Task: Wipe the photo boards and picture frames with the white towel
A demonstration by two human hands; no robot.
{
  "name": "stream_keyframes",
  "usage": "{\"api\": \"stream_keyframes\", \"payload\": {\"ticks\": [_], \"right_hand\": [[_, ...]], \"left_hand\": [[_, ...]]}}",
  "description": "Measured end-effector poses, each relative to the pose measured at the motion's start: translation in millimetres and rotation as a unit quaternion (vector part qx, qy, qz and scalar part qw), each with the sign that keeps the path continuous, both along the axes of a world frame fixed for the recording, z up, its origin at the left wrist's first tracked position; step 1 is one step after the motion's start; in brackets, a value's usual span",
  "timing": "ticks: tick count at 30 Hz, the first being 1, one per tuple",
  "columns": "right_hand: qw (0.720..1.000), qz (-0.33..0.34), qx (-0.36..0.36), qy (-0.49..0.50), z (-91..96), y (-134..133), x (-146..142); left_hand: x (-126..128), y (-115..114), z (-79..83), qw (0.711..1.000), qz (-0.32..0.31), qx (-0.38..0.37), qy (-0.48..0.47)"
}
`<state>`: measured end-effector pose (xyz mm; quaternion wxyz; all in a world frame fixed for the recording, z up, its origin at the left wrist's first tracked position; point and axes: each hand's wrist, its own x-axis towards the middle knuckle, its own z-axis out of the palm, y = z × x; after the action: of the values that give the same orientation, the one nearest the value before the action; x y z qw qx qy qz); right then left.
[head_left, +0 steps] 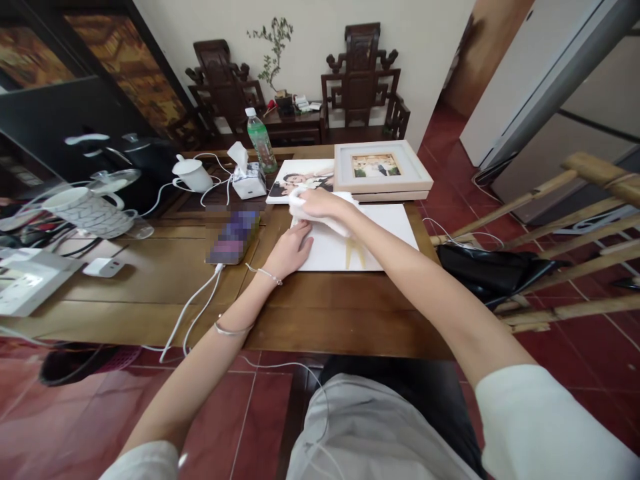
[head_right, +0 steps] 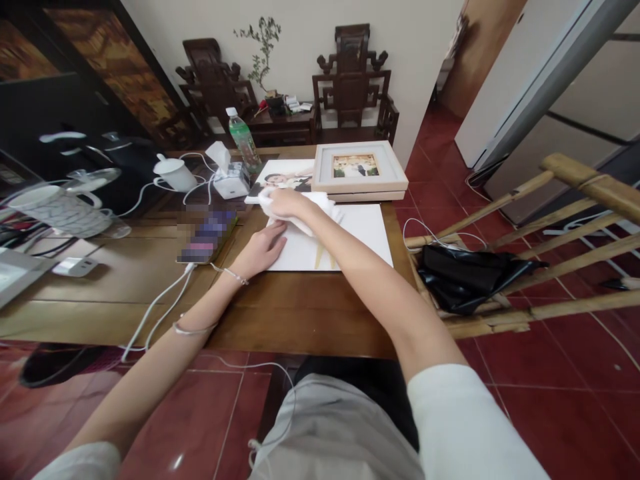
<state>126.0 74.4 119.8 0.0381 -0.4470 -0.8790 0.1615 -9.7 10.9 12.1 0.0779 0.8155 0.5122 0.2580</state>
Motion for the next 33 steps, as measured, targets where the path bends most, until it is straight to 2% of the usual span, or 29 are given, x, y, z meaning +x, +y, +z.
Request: {"api": "stream_keyframes", "payload": {"ticks": [4,8,14,18,20,22,25,30,33], "right_hand": [[1.000,0.011,-0.004,-0.019,8.7,8.4,-22.3],[0.998,-0.008,-0.010,-0.068,19.8,11.6,-8.9],[0.992,-0.062,-0.024,-0.104,28.3,11.0,63.3],[0.987,-0.143,-0.027,-0.069,19.4,6.6,121.6],[0.987,-0.150,-0.024,-0.057,11.4,-0.6,147.0],[0.990,-0.131,-0.020,-0.046,3.1,-15.2,166.4],[0.995,-0.094,-0.012,-0.031,-4.7,-53.7,182.5],[0.997,0.012,-0.034,-0.067,0.0,-128.2,186.8],[0.996,0.044,-0.043,-0.062,2.6,-143.2,187.3]], "left_hand": [[-0.7,-0.9,1.8,1.000,-0.008,-0.002,0.004],[-0.9,-0.5,-0.7,1.000,-0.012,0.003,0.004],[-0.2,0.3,-3.7,1.000,-0.016,0.014,0.009],[1.0,-1.0,-3.3,1.000,-0.017,0.016,0.014],[1.5,-1.7,-3.2,1.000,-0.015,0.015,0.020],[1.9,-2.1,-3.2,1.000,-0.013,0.014,0.022],[2.2,-2.4,-2.8,1.000,-0.015,0.012,0.023],[2.3,-2.3,-2.0,0.999,-0.017,0.015,0.033],[2.4,-2.3,-1.8,0.999,-0.011,0.013,0.037]]}}
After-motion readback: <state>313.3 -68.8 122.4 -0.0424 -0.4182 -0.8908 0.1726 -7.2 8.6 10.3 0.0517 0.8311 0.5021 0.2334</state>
